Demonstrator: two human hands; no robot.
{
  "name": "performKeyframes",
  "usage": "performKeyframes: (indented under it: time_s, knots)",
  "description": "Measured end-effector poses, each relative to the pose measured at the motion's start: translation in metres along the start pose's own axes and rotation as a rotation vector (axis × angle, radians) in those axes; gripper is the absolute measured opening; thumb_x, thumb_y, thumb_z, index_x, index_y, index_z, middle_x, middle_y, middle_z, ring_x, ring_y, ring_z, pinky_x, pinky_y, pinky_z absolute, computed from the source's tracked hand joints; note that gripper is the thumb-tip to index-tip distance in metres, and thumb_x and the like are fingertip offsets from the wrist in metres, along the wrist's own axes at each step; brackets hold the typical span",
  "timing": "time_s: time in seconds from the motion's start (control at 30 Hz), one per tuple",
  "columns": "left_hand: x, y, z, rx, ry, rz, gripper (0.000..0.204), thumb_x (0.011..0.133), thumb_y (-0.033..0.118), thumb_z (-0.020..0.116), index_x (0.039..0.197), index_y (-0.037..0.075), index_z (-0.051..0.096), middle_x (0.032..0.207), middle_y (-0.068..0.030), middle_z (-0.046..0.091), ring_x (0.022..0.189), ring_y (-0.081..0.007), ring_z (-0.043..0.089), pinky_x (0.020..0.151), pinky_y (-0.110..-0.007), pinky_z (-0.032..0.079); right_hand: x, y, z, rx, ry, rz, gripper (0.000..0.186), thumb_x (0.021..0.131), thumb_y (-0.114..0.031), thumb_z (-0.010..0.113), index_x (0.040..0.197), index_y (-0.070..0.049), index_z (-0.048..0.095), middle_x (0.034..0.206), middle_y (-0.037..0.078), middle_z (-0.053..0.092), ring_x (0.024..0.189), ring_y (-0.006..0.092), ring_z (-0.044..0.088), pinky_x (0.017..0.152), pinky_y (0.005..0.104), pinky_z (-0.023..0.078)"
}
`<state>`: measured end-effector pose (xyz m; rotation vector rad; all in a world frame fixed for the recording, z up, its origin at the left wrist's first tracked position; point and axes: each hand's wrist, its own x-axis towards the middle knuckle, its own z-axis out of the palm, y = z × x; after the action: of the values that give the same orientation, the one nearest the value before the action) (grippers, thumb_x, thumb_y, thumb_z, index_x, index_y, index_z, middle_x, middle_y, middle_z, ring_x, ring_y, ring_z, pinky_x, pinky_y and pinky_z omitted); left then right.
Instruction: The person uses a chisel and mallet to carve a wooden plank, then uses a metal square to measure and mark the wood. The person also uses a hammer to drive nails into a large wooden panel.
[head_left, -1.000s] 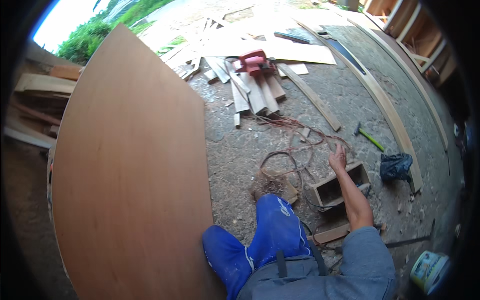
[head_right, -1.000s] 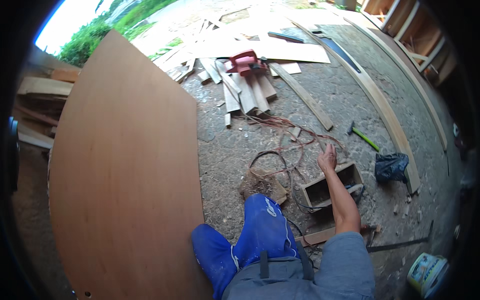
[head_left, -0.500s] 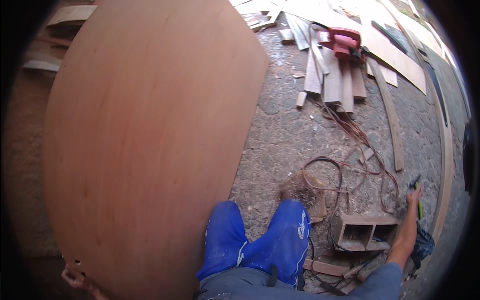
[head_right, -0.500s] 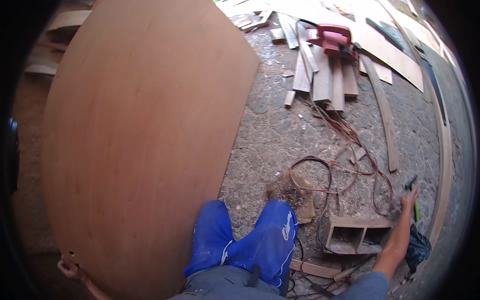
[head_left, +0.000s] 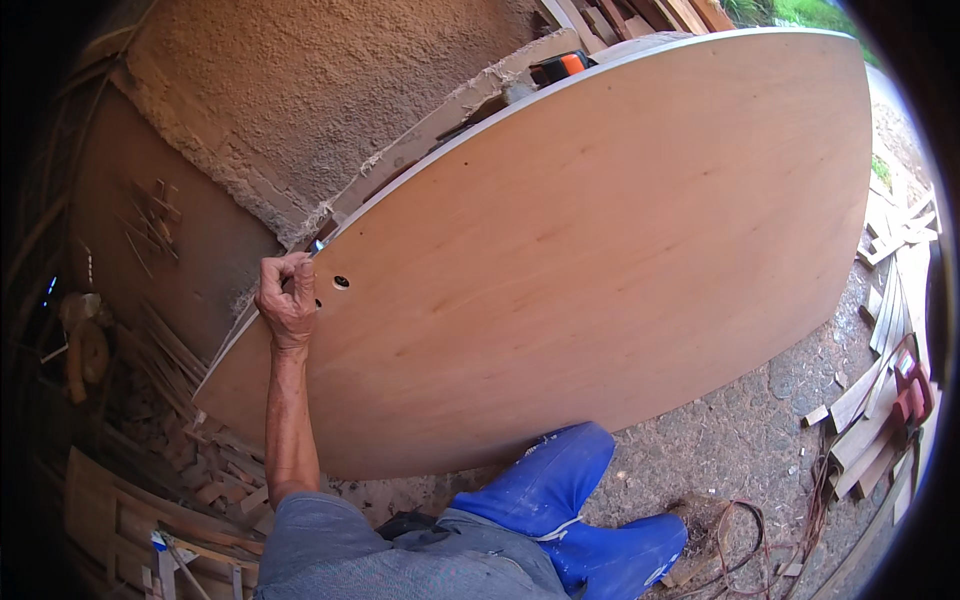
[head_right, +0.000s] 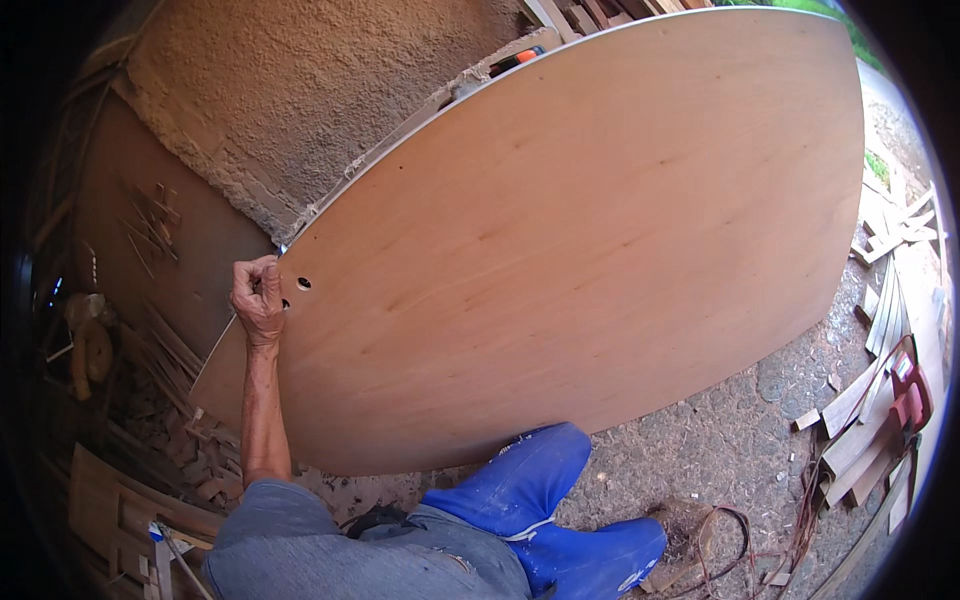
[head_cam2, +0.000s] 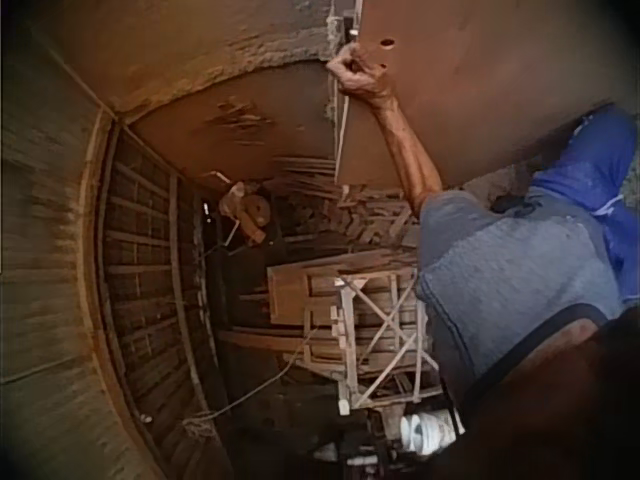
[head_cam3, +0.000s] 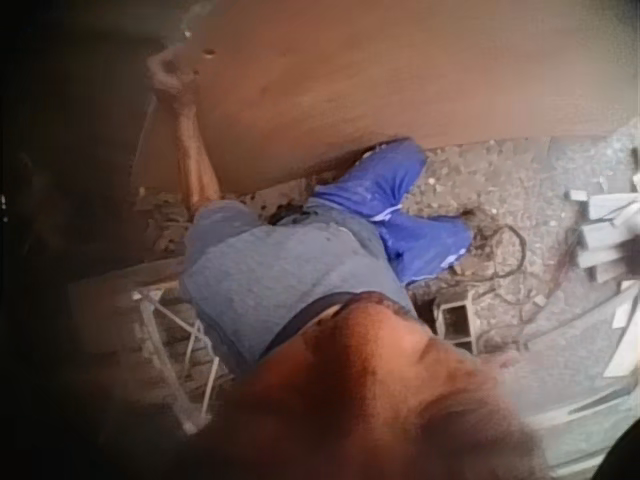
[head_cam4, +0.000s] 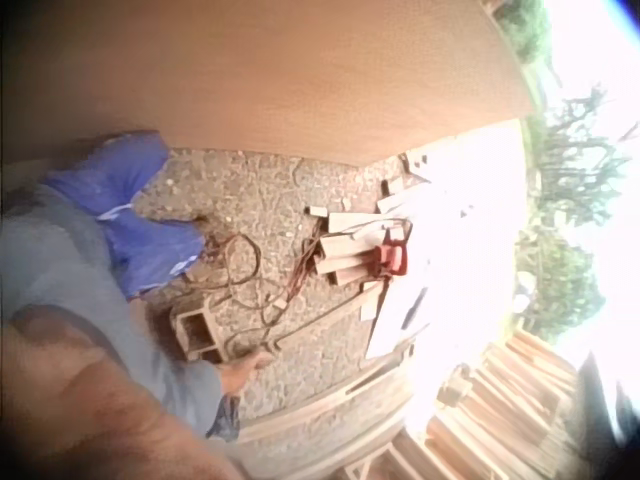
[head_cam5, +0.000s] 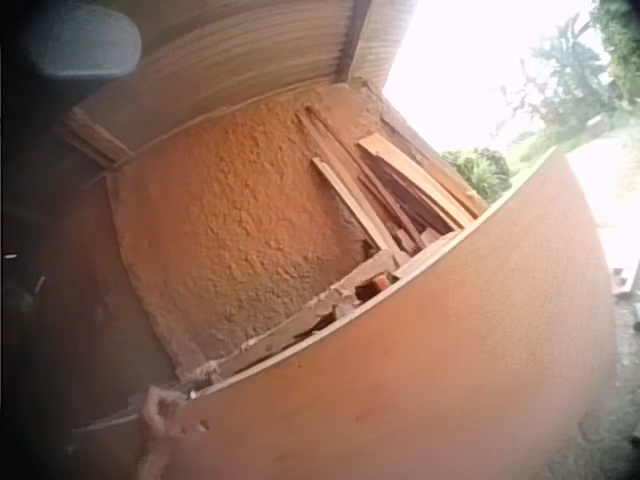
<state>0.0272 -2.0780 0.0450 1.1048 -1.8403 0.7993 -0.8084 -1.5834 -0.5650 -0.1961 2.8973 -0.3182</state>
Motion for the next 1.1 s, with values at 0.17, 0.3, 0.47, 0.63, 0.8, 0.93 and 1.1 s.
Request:
performKeyframes:
  time_s: [0.17,0.3,0.47,0.63,0.8,0.93,1.1]
  knots:
    - [0.0,0.0,-0.005,-0.119,0.0,-0.03,0.033,0.093,0.03,0.076,0.09,0.004,0.055,0.089,-0.0144,0.074,0.078,-0.026,0.071,0.069,-0.036,0.055,-0.038,-0.159,-0.052,0.283,0.041,-0.266,0.06,0.09,-0.016,0.064,0.145,-0.003,0.042,0.135,0.018,0.056,0.116,0.0291,0.056,0.098,0.0414,0.045]
    - [0.006,-0.002,-0.021,-0.082,-0.074,0.106,0.025,0.089,0.023,0.078,0.098,0.005,0.063,0.095,-0.0117,0.076,0.087,-0.0275,0.073,0.078,-0.039,0.056,-0.139,-0.317,-0.127,0.541,0.005,-0.552,0.054,0.094,-0.019,0.063,0.142,-0.003,0.046,0.13,0.017,0.06,0.11,0.0267,0.059,0.093,0.0407,0.048]
    - [-0.004,-0.022,-0.045,0.004,-0.088,0.133,0.026,0.086,0.018,0.078,0.109,0.01,0.068,0.11,-0.0066,0.074,0.108,-0.0249,0.069,0.102,-0.047,0.045,-0.329,-0.47,-0.273,0.786,-0.079,-0.923,0.047,0.098,-0.022,0.062,0.138,-0.003,0.049,0.124,0.015,0.064,0.103,0.0238,0.064,0.087,0.0399,0.052]
    - [-0.023,-0.028,-0.04,-0.028,0.02,0.055,0.023,0.089,0.02,0.075,0.11,0.012,0.069,0.112,-0.0028,0.072,0.109,-0.0216,0.066,0.115,-0.053,0.028,-0.537,-0.573,-0.39,0.641,-0.156,-1.575,0.041,0.098,-0.012,0.059,0.137,-0.004,0.051,0.109,0.023,0.069,0.09,0.0366,0.07,0.077,0.0453,0.055]
    - [-0.031,-0.019,-0.026,-0.039,0.135,0.01,0.023,0.09,0.021,0.074,0.112,0.013,0.069,0.116,-0.0024,0.07,0.112,-0.022,0.062,0.113,-0.052,0.029,-0.635,-0.623,-0.424,0.728,-0.075,-2.006,0.05,0.097,-0.004,0.058,0.146,-0.01,0.051,0.099,0.021,0.07,0.087,0.0347,0.072,0.075,0.042,0.056]
    - [-0.033,-0.023,-0.026,-0.058,0.116,0.02,0.023,0.092,0.021,0.071,0.113,0.012,0.068,0.117,-0.002,0.07,0.111,-0.0219,0.062,0.11,-0.049,0.03,-0.67,-0.65,-0.437,0.416,-0.084,-2.079,0.056,0.096,0.001,0.059,0.149,-0.015,0.05,0.088,0.018,0.07,0.076,0.0354,0.071,0.07,0.0434,0.056]
    - [-0.031,-0.023,-0.029,-0.054,0.082,0.02,0.023,0.093,0.022,0.07,0.113,0.011,0.068,0.116,-0.003,0.07,0.111,-0.0223,0.062,0.107,-0.05,0.033,-0.685,-0.672,-0.438,0.513,0.09,-2.231,0.057,0.096,0.0,0.056,0.15,-0.013,0.045,0.087,0.022,0.068,0.073,0.0352,0.069,0.061,0.0468,0.054]
